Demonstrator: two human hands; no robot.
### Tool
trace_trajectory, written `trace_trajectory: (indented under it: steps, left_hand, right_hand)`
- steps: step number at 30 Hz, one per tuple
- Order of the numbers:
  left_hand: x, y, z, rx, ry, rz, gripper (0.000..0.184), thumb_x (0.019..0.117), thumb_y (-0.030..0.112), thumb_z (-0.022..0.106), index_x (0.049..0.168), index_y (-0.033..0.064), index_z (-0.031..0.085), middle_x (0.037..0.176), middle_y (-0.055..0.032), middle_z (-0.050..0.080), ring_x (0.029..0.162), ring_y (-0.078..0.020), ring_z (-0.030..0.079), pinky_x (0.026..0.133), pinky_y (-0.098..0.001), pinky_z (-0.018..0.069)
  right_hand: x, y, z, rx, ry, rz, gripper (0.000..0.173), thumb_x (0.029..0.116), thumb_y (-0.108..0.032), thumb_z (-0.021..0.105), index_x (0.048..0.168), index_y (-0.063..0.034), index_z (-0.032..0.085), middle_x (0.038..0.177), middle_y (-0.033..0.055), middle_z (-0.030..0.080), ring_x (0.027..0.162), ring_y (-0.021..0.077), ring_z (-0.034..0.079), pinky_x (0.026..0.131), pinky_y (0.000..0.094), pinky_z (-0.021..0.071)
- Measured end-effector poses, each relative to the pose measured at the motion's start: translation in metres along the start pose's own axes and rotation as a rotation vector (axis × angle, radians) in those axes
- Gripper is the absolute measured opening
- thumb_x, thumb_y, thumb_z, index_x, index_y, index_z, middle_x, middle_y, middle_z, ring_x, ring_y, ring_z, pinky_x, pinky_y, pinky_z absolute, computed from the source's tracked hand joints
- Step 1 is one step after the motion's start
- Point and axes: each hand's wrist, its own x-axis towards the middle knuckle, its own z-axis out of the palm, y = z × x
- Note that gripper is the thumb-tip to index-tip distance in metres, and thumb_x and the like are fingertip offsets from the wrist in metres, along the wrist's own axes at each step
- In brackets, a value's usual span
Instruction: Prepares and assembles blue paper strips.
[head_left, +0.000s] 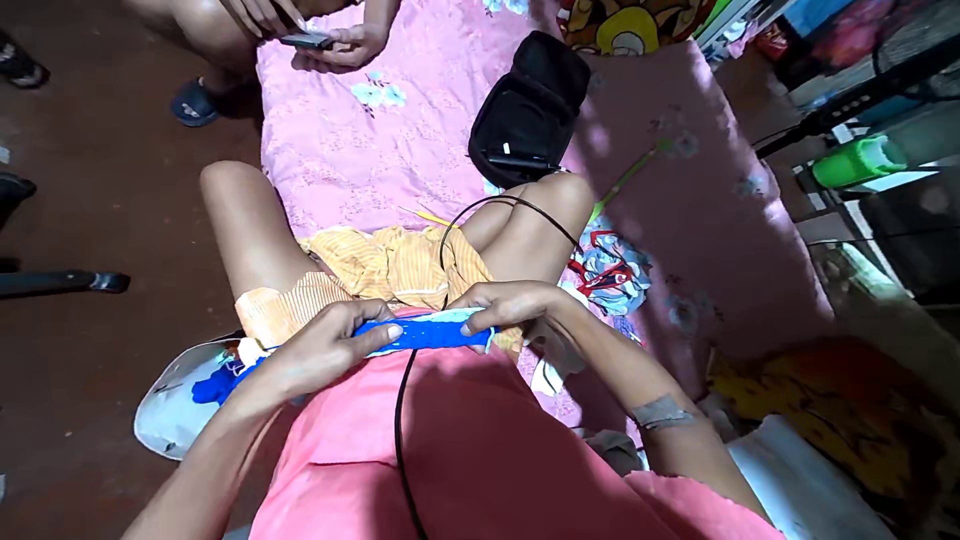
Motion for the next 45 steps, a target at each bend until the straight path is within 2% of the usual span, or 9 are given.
trace_trajectory:
  steps: [7,11,17,21,26,33,36,40,45]
  left_hand:
    - [0.0,-0.005,0.003,0.13,-0.04,0.083,0.025,0.0991,0.036,0.056,0.091,0.0144,0.066,0.071,0.0104,0.054,0.062,0.0039,0.049,0.058,-0.0178,0.0405]
    - [0.0,-0.009,0.008,0.041,-0.085,0.133,0.021,0.1001,0.032,0.055,0.096,0.0135,0.065,0.073,0.0115,0.054,0.063,0.0066,0.049,0.058,-0.0137,0.0402]
    - [0.006,-0.02,0.006,-0.005,-0.128,0.121,0.02,0.0998,0.03,0.055,0.1,0.0135,0.067,0.08,0.0136,0.058,0.07,0.0098,0.053,0.064,-0.011,0.0432]
    - [0.006,-0.032,0.006,-0.037,-0.08,0.109,0.019,0.0999,0.029,0.056,0.101,0.0125,0.067,0.083,0.014,0.061,0.073,0.0107,0.054,0.067,-0.0103,0.0455]
    - [-0.001,-0.038,0.017,-0.071,0.034,0.149,0.02,0.1005,0.028,0.056,0.102,0.0111,0.067,0.087,0.0143,0.063,0.078,0.0119,0.058,0.072,-0.0092,0.0484]
    - [-0.008,-0.046,0.034,0.008,0.177,0.239,0.031,0.1029,0.037,0.053,0.103,0.0093,0.067,0.092,0.008,0.067,0.083,0.009,0.06,0.074,-0.012,0.0499]
    - [-0.008,-0.044,0.033,0.043,0.181,0.242,0.032,0.1029,0.037,0.052,0.102,0.0092,0.067,0.092,0.0071,0.068,0.082,0.009,0.06,0.073,-0.012,0.0496]
    - [-0.007,-0.037,0.029,0.133,0.171,0.256,0.034,0.1026,0.039,0.053,0.102,0.0088,0.069,0.088,0.0048,0.066,0.077,0.0064,0.058,0.071,-0.0135,0.0484]
    - [-0.006,-0.033,0.026,0.178,0.148,0.305,0.035,0.1028,0.04,0.052,0.103,0.0095,0.07,0.09,0.0035,0.066,0.08,0.0047,0.059,0.072,-0.0145,0.0491]
  right_hand:
    - [0.003,-0.001,0.002,-0.033,-0.019,-0.004,0.019,0.1023,-0.006,0.046,0.106,0.0022,0.062,0.075,-0.0027,0.064,0.061,-0.0019,0.059,0.059,0.0166,0.0506]
    - [-0.005,0.011,-0.001,0.015,0.049,-0.132,0.025,0.1027,-0.007,0.049,0.123,0.004,0.06,0.099,0.003,0.068,0.082,0.0013,0.065,0.076,0.021,0.0561]
    - [-0.007,0.036,-0.001,0.077,0.206,-0.197,0.018,0.0985,0.0,0.052,0.105,0.0009,0.068,0.098,-0.0047,0.067,0.087,-0.004,0.061,0.08,0.017,0.0519]
    - [-0.008,0.046,0.003,0.198,0.235,-0.24,0.038,0.0986,0.005,0.046,0.135,0.003,0.059,0.121,0.0033,0.069,0.098,-0.0008,0.065,0.086,0.0188,0.0544]
    - [-0.011,0.062,0.011,0.273,0.269,-0.318,0.026,0.0987,-0.001,0.045,0.111,-0.0054,0.067,0.093,-0.008,0.07,0.067,-0.0052,0.058,0.06,0.0146,0.0495]
    - [-0.013,0.058,0.02,-0.006,0.3,-0.293,0.026,0.1001,-0.03,0.059,0.097,-0.0048,0.062,0.07,-0.0089,0.057,0.06,-0.0056,0.052,0.055,0.0135,0.0435]
    - [-0.016,0.052,0.017,-0.127,0.29,-0.254,0.024,0.0886,-0.02,0.074,0.095,-0.0005,0.062,0.074,-0.0059,0.056,0.065,-0.0051,0.05,0.061,0.0142,0.0417]
    - [-0.018,0.061,0.011,0.086,0.333,-0.381,0.003,0.0899,-0.011,0.065,0.089,-0.0081,0.064,0.078,-0.0097,0.064,0.07,-0.0049,0.059,0.064,0.0152,0.0499]
    - [-0.013,0.067,0.014,0.257,0.438,-0.447,0.01,0.0935,-0.012,0.061,0.085,-0.0102,0.068,0.074,-0.0071,0.068,0.067,-0.0005,0.063,0.062,0.019,0.0524]
